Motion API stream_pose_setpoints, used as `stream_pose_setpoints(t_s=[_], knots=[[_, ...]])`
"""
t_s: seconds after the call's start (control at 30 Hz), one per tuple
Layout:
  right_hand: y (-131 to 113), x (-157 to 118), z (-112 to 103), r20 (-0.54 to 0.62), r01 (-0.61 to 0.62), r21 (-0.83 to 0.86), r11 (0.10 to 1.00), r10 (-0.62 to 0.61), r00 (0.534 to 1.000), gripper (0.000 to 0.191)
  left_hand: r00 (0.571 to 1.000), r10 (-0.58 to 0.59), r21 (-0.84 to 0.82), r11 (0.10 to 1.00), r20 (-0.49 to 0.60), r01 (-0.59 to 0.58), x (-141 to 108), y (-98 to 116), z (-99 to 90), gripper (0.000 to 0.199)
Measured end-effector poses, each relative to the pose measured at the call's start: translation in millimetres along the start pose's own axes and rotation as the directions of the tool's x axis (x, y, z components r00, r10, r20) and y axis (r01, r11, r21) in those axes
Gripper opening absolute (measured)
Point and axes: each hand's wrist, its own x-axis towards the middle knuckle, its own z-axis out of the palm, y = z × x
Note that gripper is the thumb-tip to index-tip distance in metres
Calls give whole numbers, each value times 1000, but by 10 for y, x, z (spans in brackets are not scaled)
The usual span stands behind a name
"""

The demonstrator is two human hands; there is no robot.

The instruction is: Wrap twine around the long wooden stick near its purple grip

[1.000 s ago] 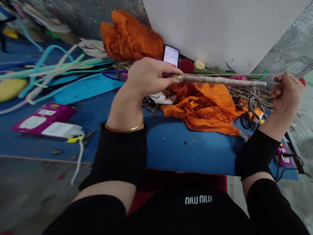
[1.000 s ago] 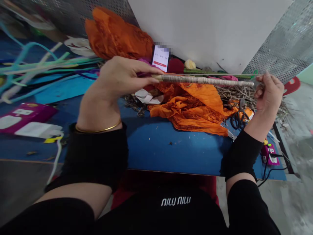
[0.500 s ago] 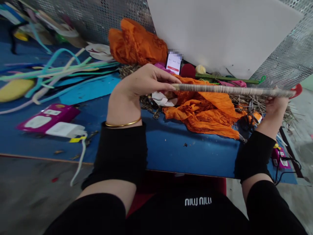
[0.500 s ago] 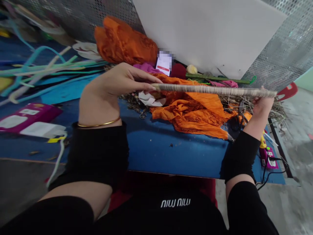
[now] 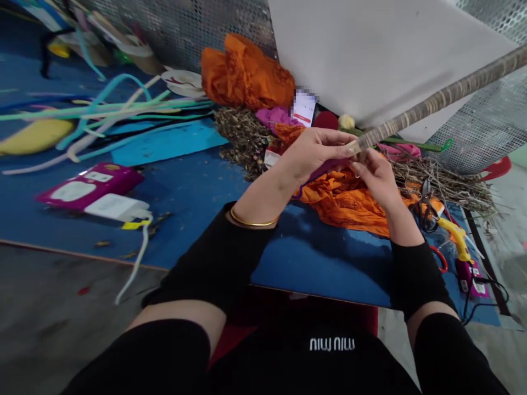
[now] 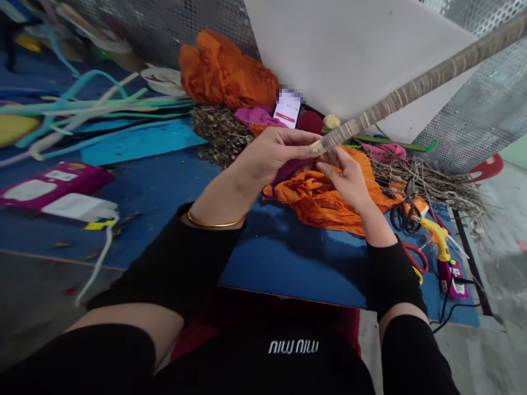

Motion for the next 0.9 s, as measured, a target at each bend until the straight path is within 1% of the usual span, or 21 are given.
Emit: stream_pose_setpoints(t_s=[0.03,0.07,0.13,0.17,0.2,0.23,0.3,0.37,0.43,0.5,0.57,0.73,0.83,0.9], knots=[[-60,-26,11,-25,-10,-28,1000,9,1000,46,1000,-2,-15,1000,-13,2,3,1,-3,34],[-119,-45,-5,-79,-2,-69,998,-3,997,46,1000,-8,-25,1000,-28,7,8,-2,-6,33],[-221,-63,-64,-224,69,-132,989,-98,970,45,998,-26,-37,999,-53,25,20,-18,2,33],[-256,-63,-80,-275,121,-129,984,-152,949,45,998,-40,-47,998,-53,37,25,-28,17,32],[-276,-58,-79,-304,169,-93,981,-190,934,46,998,-54,-68,996,-45,51,28,-37,40,31],[-281,-52,-59,-313,202,-25,979,-199,929,48,997,-69,-102,993,-27,66,29,-47,69,29],[-253,-42,12,-319,204,150,967,-148,936,50,995,-95,-203,974,31,99,31,-62,131,24],[-202,-37,77,-335,145,278,950,-45,941,50,989,-121,-302,943,84,141,38,-75,173,16],[-160,-33,95,-367,82,317,945,42,929,52,980,-153,-356,916,125,188,52,-85,183,9],[-147,-28,75,-390,52,308,950,77,917,54,974,-175,-370,904,141,216,65,-86,173,7],[-164,-25,53,-387,49,293,955,72,919,56,977,-177,-353,912,122,210,67,-76,164,7],[-249,-62,84,-380,44,186,981,31,924,54,992,-124,-297,947,15,123,30,-27,196,6],[-291,-107,123,-395,14,115,993,33,918,53,995,-95,-275,957,-8,89,28,-38,225,5],[-312,-142,144,-396,-21,80,997,51,917,53,996,-83,-252,965,-19,75,44,-74,242,8]])
